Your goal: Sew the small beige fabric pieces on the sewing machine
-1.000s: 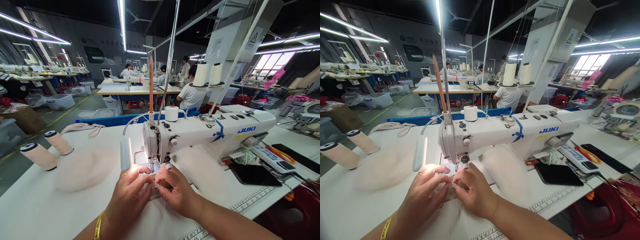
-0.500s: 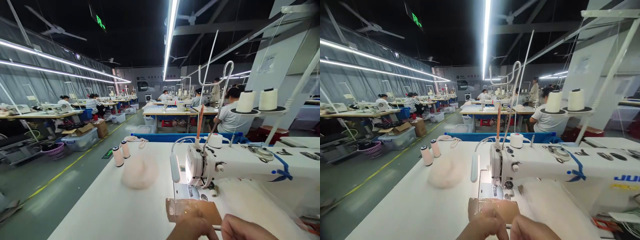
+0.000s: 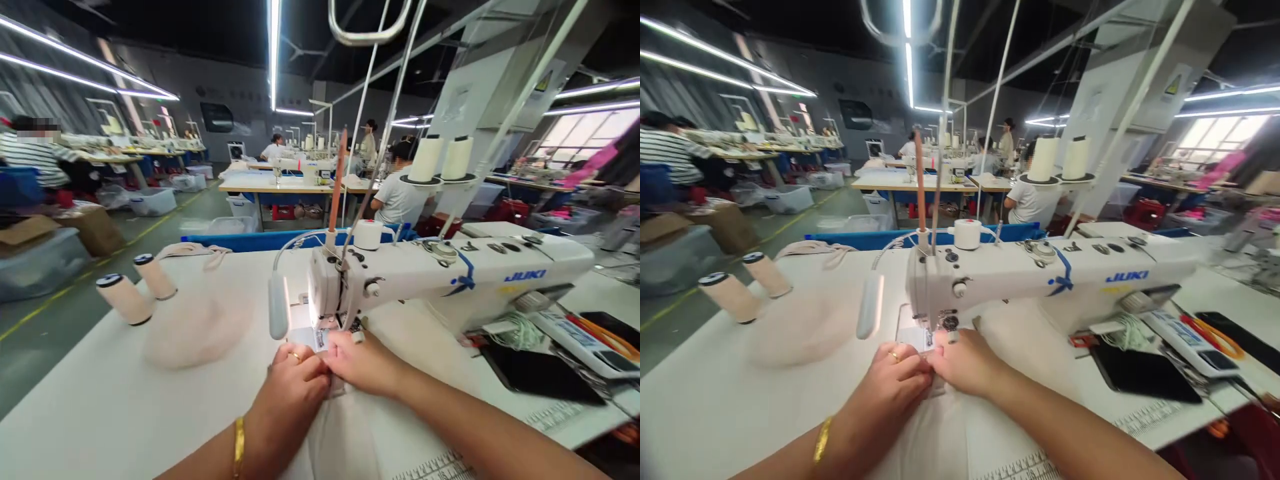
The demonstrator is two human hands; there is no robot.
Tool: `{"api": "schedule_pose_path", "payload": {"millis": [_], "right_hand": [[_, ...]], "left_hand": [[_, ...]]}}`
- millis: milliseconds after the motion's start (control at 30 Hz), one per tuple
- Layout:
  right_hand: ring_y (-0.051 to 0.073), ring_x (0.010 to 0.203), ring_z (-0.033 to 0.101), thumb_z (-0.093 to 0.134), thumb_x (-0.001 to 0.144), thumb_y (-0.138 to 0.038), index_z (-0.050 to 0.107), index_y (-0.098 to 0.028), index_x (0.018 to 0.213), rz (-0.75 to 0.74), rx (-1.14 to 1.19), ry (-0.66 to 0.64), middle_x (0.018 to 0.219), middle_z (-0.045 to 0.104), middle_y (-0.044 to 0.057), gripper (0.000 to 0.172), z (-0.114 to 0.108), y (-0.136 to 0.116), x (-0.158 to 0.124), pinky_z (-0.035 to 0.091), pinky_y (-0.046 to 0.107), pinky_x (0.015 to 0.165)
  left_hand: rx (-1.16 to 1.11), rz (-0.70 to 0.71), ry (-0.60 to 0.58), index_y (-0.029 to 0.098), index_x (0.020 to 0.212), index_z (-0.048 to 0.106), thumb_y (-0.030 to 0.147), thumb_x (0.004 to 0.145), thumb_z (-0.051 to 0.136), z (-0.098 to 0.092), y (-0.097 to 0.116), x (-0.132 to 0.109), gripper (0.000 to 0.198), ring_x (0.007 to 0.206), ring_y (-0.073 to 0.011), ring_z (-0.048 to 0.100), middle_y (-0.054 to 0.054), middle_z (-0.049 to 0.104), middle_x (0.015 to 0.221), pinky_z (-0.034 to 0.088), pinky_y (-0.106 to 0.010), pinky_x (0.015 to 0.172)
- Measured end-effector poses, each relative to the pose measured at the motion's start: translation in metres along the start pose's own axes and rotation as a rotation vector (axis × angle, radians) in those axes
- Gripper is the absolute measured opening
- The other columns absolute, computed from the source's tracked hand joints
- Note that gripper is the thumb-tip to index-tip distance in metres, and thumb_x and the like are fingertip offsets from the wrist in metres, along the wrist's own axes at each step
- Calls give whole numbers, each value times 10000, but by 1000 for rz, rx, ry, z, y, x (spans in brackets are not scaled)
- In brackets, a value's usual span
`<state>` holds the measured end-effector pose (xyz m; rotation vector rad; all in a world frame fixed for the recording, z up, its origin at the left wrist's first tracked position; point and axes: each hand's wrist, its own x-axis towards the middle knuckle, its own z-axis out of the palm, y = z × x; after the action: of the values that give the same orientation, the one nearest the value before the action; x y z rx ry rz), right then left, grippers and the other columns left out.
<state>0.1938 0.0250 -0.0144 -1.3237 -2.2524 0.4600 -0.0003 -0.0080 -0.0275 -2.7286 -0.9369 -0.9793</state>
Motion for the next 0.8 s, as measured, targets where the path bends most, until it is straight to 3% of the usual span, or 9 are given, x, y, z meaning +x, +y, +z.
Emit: {"api": "schedule_pose_path", "payload": {"millis": [133, 267, 367, 467, 633, 800], "right_hand": [[155, 623, 522, 721, 905, -172, 557, -218, 752, 18, -106, -39, 679, 606, -23, 229, -13, -1, -9, 298, 264, 561], [244, 855, 586, 624, 986, -177, 614, -204, 906, -214, -286, 13, 925, 697, 69, 85, -20, -8, -24, 405, 342, 718], [248, 901, 587, 545, 1010, -131, 600, -199, 902, -344, -286, -27, 962, 703, 54, 139, -15, -9, -28, 421, 384, 803], [244, 874, 583, 555, 969, -81, 589, -193, 894, -319, -286, -74, 910, 692, 44, 138, -6, -3, -25, 424, 394, 808], [248, 883, 574, 577, 900, -6, 602, -205, 964, -291, -269, -46, 1093, 738, 30, 211, 0, 8, -22, 429, 407, 845], [272, 965, 585, 567, 899, 1, 635, -211, 1060, -278, -254, -6, 1146, 738, 44, 275, 2, 12, -22, 448, 397, 855]], "left_hand": [[-55, -5, -63, 233, 807, 668, 104, 1013, 550, -8, -6, 4, 271, 778, -187, 609, 21, 716, 799, 406, -371, 781], [-17, -36, -40, 236, 828, 679, 129, 1036, 509, -8, -7, 4, 289, 781, -194, 617, 8, 725, 831, 406, -376, 788], [-22, -61, -30, 225, 808, 659, 93, 1031, 477, -6, -5, 3, 316, 793, -191, 613, -1, 733, 879, 394, -369, 777], [3, -96, -28, 230, 879, 679, 81, 1024, 445, -2, -4, 1, 312, 827, -209, 610, -20, 729, 922, 387, -387, 797], [75, -157, -16, 242, 1001, 685, 156, 1055, 428, 8, -3, -6, 277, 919, -252, 609, -45, 729, 1016, 365, -434, 852], [106, -134, -69, 236, 1043, 690, 138, 1026, 450, 2, -3, -1, 260, 904, -255, 611, -46, 728, 1009, 363, -425, 832]]}}
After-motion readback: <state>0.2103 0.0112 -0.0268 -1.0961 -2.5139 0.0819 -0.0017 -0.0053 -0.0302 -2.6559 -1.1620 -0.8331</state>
